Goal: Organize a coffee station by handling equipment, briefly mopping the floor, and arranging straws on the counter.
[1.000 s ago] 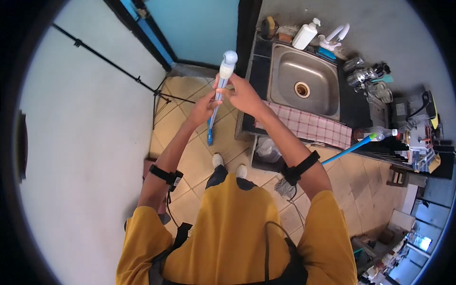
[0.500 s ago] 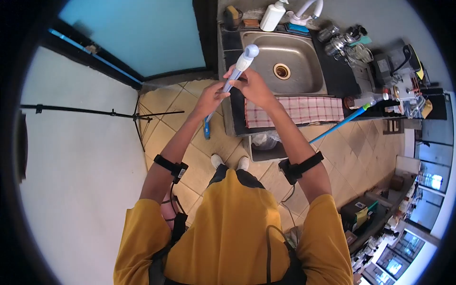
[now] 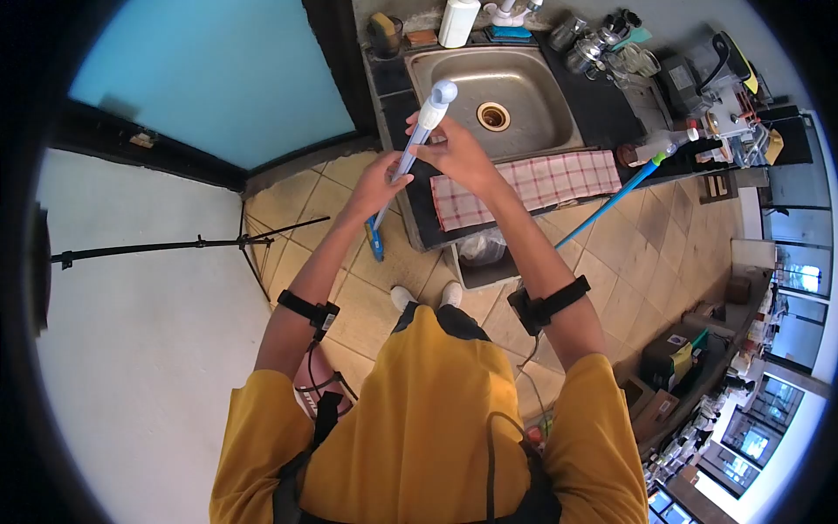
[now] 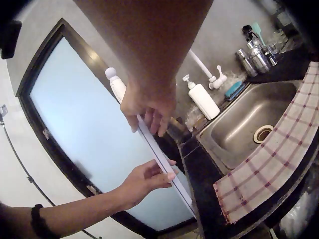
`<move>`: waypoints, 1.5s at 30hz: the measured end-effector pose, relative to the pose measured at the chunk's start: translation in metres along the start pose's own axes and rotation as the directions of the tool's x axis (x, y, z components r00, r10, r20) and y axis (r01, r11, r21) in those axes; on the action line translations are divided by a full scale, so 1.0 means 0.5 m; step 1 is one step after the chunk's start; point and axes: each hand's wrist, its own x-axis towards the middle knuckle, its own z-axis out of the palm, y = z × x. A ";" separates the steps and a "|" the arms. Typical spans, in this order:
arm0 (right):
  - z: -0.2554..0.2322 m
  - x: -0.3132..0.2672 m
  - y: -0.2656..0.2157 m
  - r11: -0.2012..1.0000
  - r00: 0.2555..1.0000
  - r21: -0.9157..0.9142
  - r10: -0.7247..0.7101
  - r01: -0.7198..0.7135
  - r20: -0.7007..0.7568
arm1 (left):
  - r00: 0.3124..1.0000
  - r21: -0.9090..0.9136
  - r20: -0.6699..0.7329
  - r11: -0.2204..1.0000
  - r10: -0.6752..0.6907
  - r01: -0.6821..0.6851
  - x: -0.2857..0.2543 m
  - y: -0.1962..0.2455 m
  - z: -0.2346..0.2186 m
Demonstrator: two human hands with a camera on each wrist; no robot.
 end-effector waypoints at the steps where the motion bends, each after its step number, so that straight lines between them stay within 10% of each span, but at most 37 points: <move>1: 0.000 -0.003 0.001 1.000 1.000 -0.017 0.010 -0.010 0.003 | 1.000 0.006 0.005 1.000 0.012 -0.012 -0.003 -0.008 0.000; 7: -0.040 -0.058 0.072 0.990 0.993 -0.127 -0.066 0.053 -0.100 | 0.957 0.086 -0.190 0.975 0.217 -0.204 -0.028 -0.042 0.003; 11: -0.107 -0.178 0.107 0.966 0.983 -0.231 0.078 -0.116 -0.165 | 0.960 0.032 -0.276 0.999 0.033 -0.026 -0.092 -0.023 -0.021; 19: -0.336 -0.456 0.352 0.899 0.882 -0.262 0.224 -0.351 -0.414 | 0.982 -0.226 0.167 0.967 -0.082 0.119 -0.201 0.081 0.032; 24: -0.487 -0.471 0.358 0.725 0.602 -0.565 -0.261 -0.394 -0.755 | 0.937 -0.212 0.343 0.967 -0.063 0.143 -0.198 0.126 0.164; 29: -0.641 -0.390 0.306 0.785 0.513 -0.573 -0.401 -0.234 -0.759 | 0.889 -0.146 0.448 0.973 -0.096 0.178 -0.155 0.193 0.296; 35: -0.767 -0.308 0.345 0.964 0.713 -0.260 -0.215 0.048 -0.667 | 0.798 -0.092 0.553 0.935 -0.239 0.343 -0.117 0.181 0.513; 39: -0.783 -0.339 0.310 0.973 0.869 -0.132 0.104 -0.190 -0.484 | 0.713 -0.106 0.667 0.920 -0.216 0.378 -0.089 0.158 0.648; 45: -0.769 -0.480 0.313 0.971 0.879 -0.105 0.144 -0.214 -0.455 | 0.729 -0.092 0.666 0.951 -0.161 0.294 -0.100 0.150 0.742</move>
